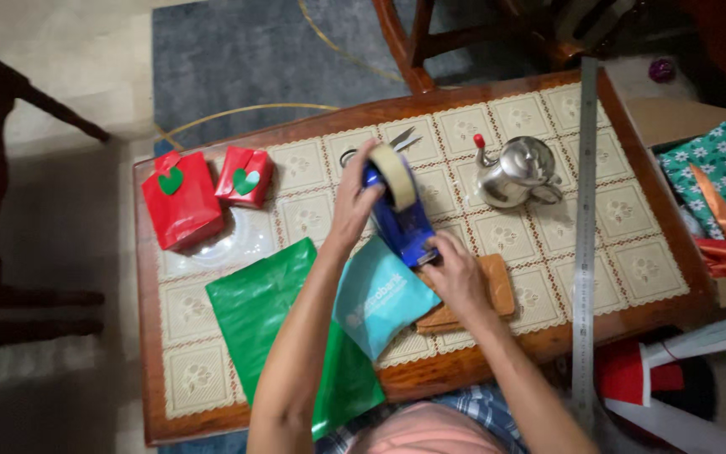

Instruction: The person folds a green sheet of wrapping paper and secures it with clear tape. They place a small light-blue pouch inside the paper, then fold and tape the edges to form a wrapped package.

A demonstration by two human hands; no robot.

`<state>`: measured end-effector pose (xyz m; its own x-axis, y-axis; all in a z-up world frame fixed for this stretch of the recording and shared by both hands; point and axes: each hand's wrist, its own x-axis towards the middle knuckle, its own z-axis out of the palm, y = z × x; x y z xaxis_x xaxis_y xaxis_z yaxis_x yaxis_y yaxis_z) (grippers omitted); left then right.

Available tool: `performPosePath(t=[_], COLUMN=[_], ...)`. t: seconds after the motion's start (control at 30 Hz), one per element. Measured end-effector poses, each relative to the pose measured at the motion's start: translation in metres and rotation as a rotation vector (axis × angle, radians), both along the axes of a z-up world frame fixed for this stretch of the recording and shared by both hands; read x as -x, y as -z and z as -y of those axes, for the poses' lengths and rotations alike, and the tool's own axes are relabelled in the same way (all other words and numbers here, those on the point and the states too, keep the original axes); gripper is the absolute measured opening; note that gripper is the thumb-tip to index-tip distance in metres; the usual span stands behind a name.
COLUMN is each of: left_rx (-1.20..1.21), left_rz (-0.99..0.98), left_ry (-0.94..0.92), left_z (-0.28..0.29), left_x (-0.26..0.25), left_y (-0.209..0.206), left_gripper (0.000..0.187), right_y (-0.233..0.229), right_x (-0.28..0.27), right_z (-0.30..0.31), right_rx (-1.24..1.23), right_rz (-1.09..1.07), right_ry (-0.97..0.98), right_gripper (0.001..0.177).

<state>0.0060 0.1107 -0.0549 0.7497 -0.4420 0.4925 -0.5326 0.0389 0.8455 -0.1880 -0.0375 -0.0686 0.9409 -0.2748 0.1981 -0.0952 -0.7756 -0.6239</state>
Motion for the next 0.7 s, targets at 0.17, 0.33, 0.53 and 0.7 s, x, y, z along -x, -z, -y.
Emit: performPosePath(t=[0.17,0.33,0.53,0.7], left_rx=[-0.022,-0.147,-0.054,-0.116], left_rz=[-0.102,-0.229,-0.133,0.141], left_ry=[0.26,0.249,0.251,0.047], left_z=[0.077,0.121,0.122,0.048], left_x=[-0.035,-0.049,-0.055,-0.017], left_y=[0.005,0.035,0.056,0.039], left_gripper=[0.06,0.051,0.051,0.044], right_y=[0.009,0.006,-0.005,-0.037], right_x=[0.006,-0.002,-0.008,0.007], right_z=[-0.007,-0.004,0.004,-0.001], right_rx=[-0.058,-0.126,-0.045,0.165], right_rz=[0.153,0.08,-0.025,0.104], right_ry=[0.128,0.199,0.186,0.14], right_gripper=[0.044,0.043,0.051,0.066])
